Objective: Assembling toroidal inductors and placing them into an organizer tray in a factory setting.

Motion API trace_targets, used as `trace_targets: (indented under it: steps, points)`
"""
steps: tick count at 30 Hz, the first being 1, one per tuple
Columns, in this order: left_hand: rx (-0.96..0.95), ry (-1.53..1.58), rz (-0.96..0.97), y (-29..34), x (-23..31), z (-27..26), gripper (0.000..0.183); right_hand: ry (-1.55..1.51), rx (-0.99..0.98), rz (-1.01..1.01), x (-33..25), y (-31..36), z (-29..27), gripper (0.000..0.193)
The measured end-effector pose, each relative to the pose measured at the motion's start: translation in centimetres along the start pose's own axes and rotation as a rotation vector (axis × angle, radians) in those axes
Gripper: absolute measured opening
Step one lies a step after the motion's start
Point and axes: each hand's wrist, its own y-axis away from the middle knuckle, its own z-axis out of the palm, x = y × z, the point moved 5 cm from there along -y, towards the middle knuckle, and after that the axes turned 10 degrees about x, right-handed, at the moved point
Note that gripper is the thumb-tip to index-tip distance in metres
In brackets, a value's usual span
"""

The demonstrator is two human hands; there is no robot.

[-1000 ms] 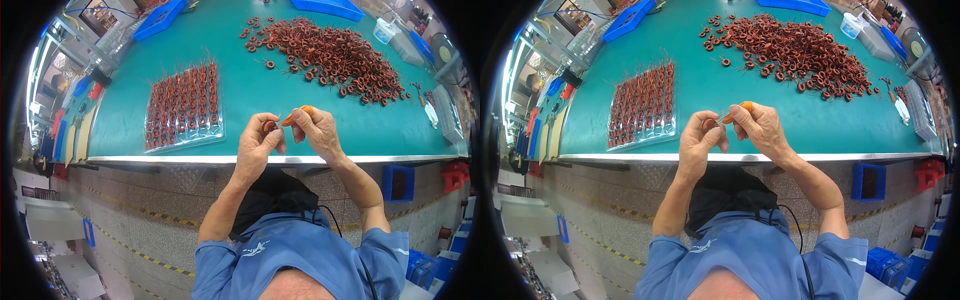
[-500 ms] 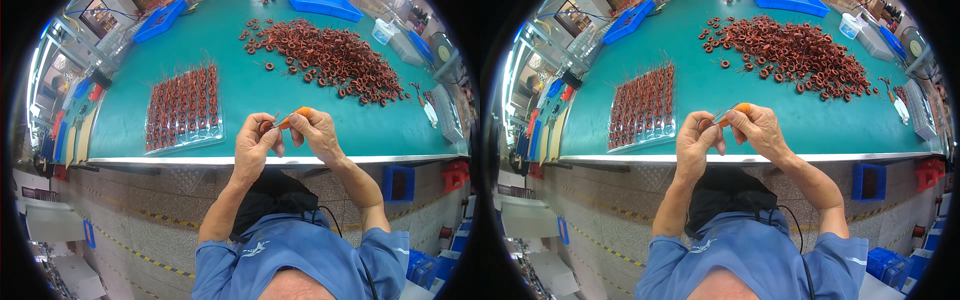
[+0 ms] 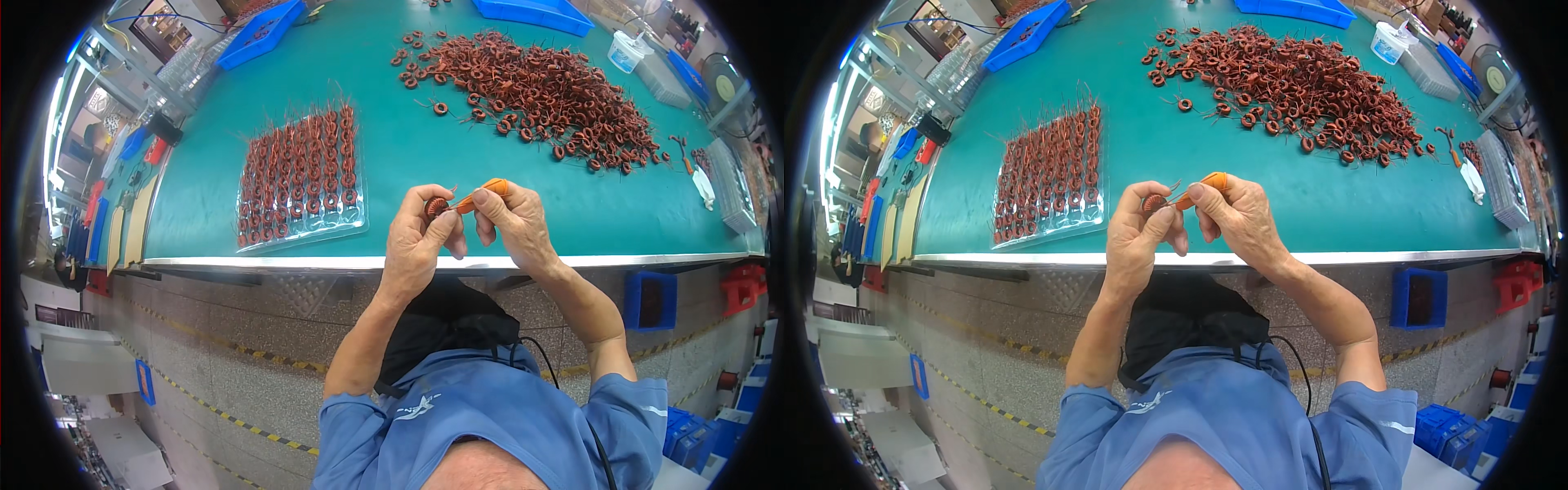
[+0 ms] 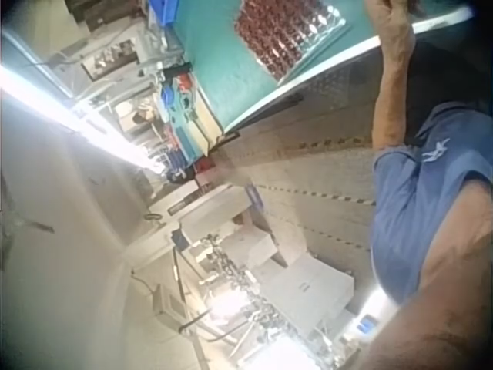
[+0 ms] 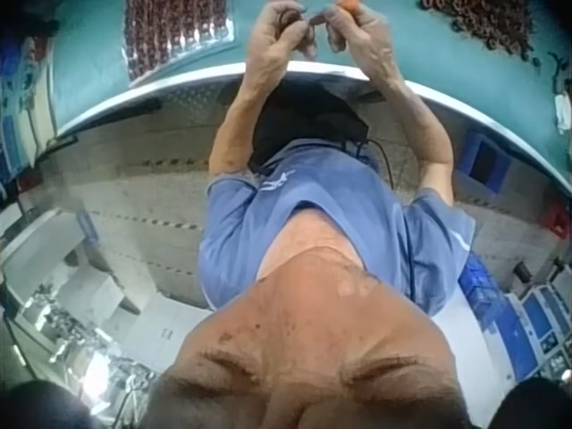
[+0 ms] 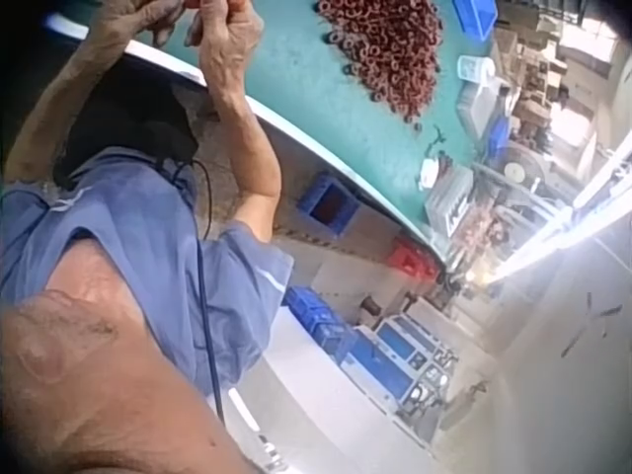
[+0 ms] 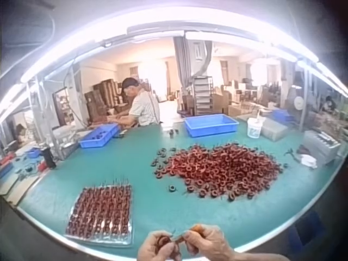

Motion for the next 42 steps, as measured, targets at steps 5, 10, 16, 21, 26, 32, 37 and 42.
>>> trace_targets:
  steps: [5, 10, 16, 21, 26, 32, 37, 42]
  points:
    - [-0.034, -0.013, -0.032, 0.2, -0.5, -0.2, 0.022, 0.055, 0.002, -0.032, 0.2, 0.2, -0.1, 0.034]
    - [-0.081, 0.01, -0.03, 0.4, -0.5, -0.3, 0.025, 0.081, 0.024, -0.039, 0.1, 0.2, -0.2, 0.033]
    - [-0.084, -0.011, -0.054, 0.3, -0.6, -0.7, 0.026, 0.071, 0.021, -0.047, 0.5, 0.3, -0.2, 0.034]
    - [-0.065, 0.013, -0.077, 0.4, -0.9, -0.7, 0.025, 0.133, 0.017, -0.071, 0.7, 0.5, -0.3, 0.032]
    - [-0.053, 0.022, -0.065, 0.3, -0.9, -0.6, 0.024, 0.166, 0.021, -0.084, 0.7, 0.6, -0.3, 0.031]
    - [-0.053, 0.023, -0.054, 0.3, -1.4, -0.8, 0.021, 0.133, 0.02, -0.046, 1.4, 0.6, -0.1, 0.034]
    - [-0.045, 0.032, -0.05, 0.3, -1.7, -0.9, 0.02, 0.091, 0.012, -0.03, 1.7, 0.4, 0.0, 0.033]
    - [-0.03, 0.024, -0.086, 0.4, -2.4, -1.3, 0.02, 0.112, -0.002, 0.022, 3.3, 0.3, -0.4, 0.034]
